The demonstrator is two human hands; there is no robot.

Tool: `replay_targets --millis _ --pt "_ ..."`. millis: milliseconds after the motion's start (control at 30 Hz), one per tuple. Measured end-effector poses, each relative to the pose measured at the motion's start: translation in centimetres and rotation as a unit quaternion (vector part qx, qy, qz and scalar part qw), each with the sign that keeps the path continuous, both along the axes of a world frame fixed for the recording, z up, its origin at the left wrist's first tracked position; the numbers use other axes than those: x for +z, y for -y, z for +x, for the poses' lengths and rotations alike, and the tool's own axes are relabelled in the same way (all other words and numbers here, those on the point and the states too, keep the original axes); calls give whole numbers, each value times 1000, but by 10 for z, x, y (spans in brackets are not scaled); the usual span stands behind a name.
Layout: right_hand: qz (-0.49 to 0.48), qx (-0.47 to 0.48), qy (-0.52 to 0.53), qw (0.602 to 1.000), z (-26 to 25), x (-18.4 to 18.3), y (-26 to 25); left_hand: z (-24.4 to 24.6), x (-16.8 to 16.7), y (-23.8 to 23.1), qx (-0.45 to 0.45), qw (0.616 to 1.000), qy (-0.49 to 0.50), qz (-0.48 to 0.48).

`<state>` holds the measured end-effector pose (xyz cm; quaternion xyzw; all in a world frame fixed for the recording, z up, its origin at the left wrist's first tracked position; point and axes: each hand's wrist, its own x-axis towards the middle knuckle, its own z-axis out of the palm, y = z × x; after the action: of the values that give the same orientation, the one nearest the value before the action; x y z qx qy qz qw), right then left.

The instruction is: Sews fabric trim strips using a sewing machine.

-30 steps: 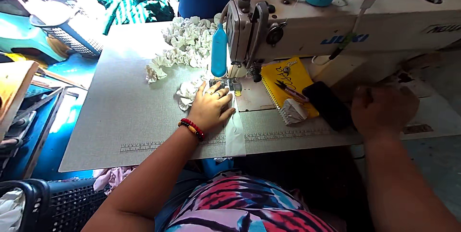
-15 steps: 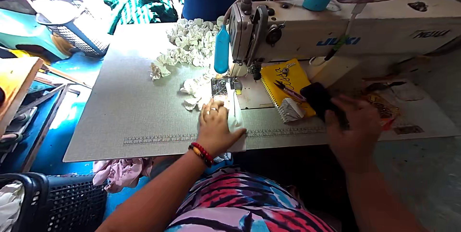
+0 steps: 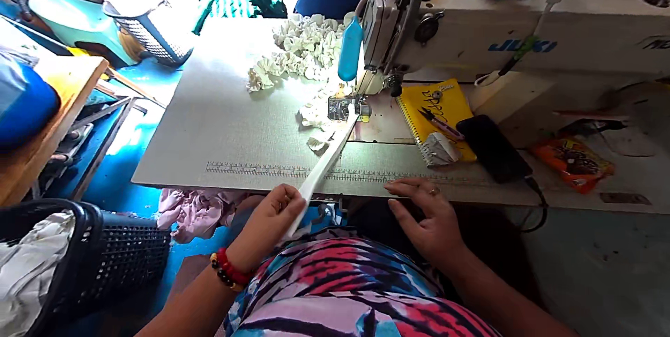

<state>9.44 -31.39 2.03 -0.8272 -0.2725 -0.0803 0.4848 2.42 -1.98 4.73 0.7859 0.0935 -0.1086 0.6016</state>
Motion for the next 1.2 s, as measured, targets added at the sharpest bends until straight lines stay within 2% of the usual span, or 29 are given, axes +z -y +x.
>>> replay_targets --millis 67,133,233,300,367,433,633,700,800,900,967,1067,1200 --pt "-13 15 -1 1000 -1 -2 -7 -9 1 3 -47 980 -12 193" --pt "-31 25 -1 999 -3 -3 -12 -14 -1 9 -74 948 -17 310" --pt "-51 34 12 998 -4 -3 -19 -24 -18 9 -35 917 113 380" --pt "-60 43 21 997 -3 -1 -23 -28 -30 5 -8 891 233 390" --pt "-68 52 28 996 -2 3 -27 -30 -36 1 1 869 307 388" --pt "-76 63 37 994 0 8 -34 -32 -37 -2 3 869 339 360" --pt "-105 143 66 982 5 19 -64 -39 -38 2 -13 930 319 184" --pt "-122 180 72 973 8 20 -75 -40 -39 5 -13 958 260 121" --pt "-154 210 88 962 12 22 -84 -35 -39 9 -62 995 79 -20" --pt "-166 201 108 959 17 26 -84 -23 -61 7 -125 981 37 -142" --pt "-168 187 114 961 22 28 -79 -22 -66 4 -101 975 32 -195" --pt "-164 167 99 967 30 26 -64 -36 -46 -18 -38 980 23 -195" --pt "-161 145 79 973 37 25 -49 -70 -1 -72 -15 990 25 -141"
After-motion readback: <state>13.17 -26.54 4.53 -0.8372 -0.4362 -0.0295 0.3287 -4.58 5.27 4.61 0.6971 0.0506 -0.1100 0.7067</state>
